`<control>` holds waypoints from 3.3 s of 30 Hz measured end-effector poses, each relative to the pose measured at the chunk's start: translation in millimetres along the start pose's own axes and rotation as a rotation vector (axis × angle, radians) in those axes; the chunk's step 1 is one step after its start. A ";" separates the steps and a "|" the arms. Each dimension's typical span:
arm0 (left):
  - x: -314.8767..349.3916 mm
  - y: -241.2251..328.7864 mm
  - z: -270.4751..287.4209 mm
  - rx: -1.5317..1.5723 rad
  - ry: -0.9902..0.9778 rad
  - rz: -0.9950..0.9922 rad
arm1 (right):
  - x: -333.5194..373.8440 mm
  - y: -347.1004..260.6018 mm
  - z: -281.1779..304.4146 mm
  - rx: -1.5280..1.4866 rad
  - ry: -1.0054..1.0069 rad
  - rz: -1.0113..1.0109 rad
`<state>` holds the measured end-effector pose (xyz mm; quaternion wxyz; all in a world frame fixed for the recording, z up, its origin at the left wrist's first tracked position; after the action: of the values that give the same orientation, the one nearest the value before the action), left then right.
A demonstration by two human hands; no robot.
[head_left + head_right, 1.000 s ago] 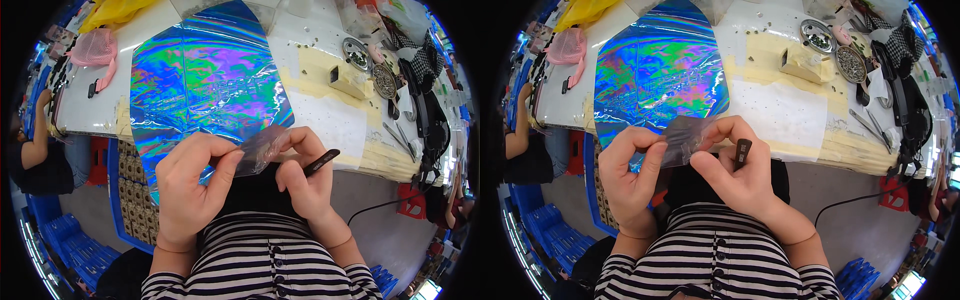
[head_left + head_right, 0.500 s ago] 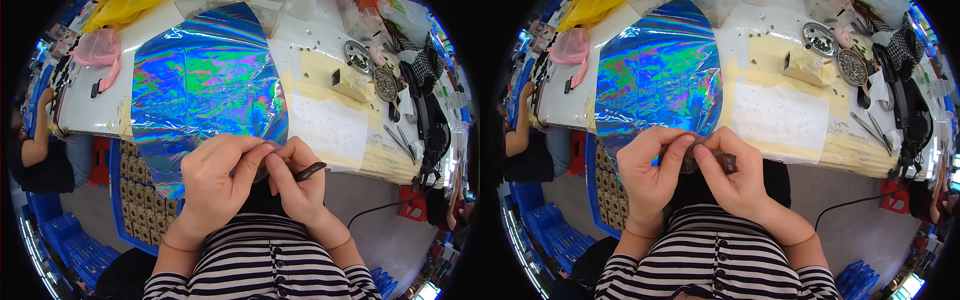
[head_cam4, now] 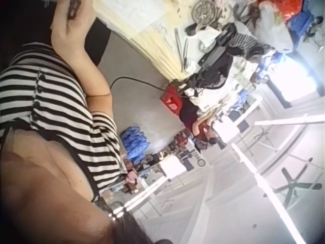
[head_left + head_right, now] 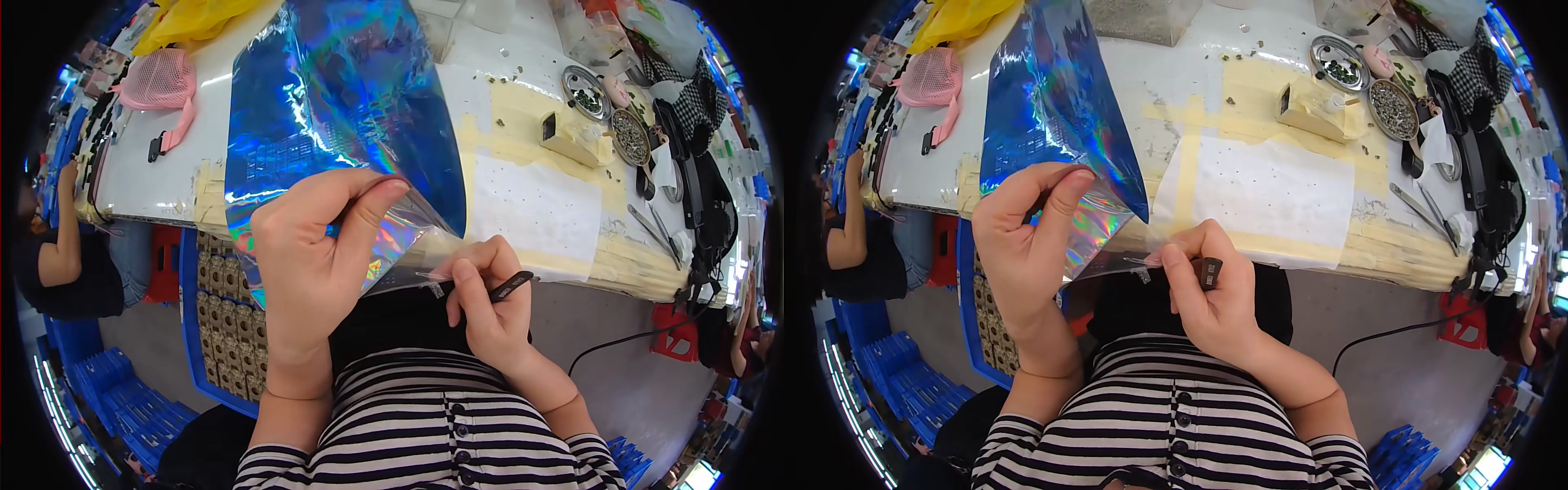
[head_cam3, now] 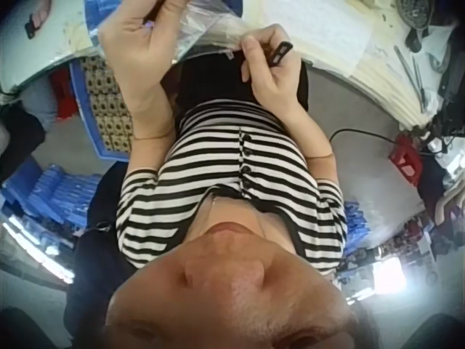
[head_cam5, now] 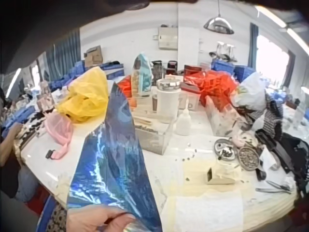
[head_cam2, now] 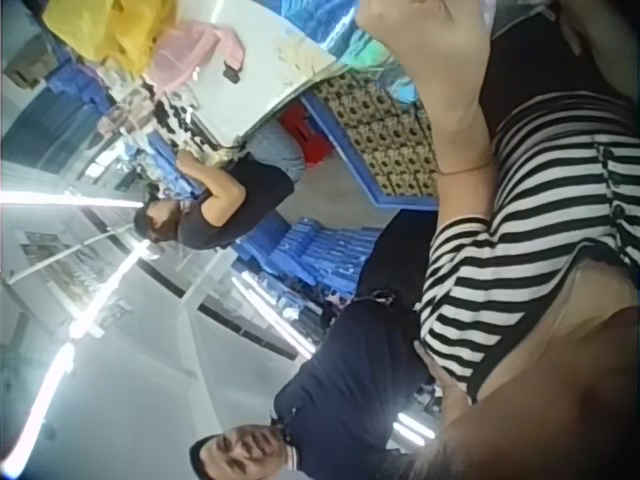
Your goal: Marking lines on iridescent holographic sheets using a pen on a workbench.
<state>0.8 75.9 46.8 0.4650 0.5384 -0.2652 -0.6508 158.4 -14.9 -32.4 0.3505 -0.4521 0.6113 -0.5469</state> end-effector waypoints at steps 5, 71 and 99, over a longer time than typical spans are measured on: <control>-4.4 4.1 0.4 0.035 0.011 -0.020 | -2.2 0.5 -1.7 -0.046 -0.004 -0.066; 18.4 16.5 49.6 -0.304 0.011 -0.076 | -19.4 -22.8 -20.9 0.062 -0.014 -0.090; -15.8 2.1 48.9 0.097 0.309 0.081 | -11.9 -4.1 -27.5 0.116 -0.052 -0.028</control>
<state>-45.0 81.5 69.4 0.4994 0.6428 -0.2431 -0.5275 137.9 5.9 -24.9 0.3842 -0.4537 0.5627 -0.5744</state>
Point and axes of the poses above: each hand's wrist, its own x-axis away from the middle knuckle, its own z-axis out of the back of the hand, y = z × x, the point moved 7 cm from there along -x, towards the middle knuckle, and after that the axes turned 11 degrees about y, right-handed, at the moved point
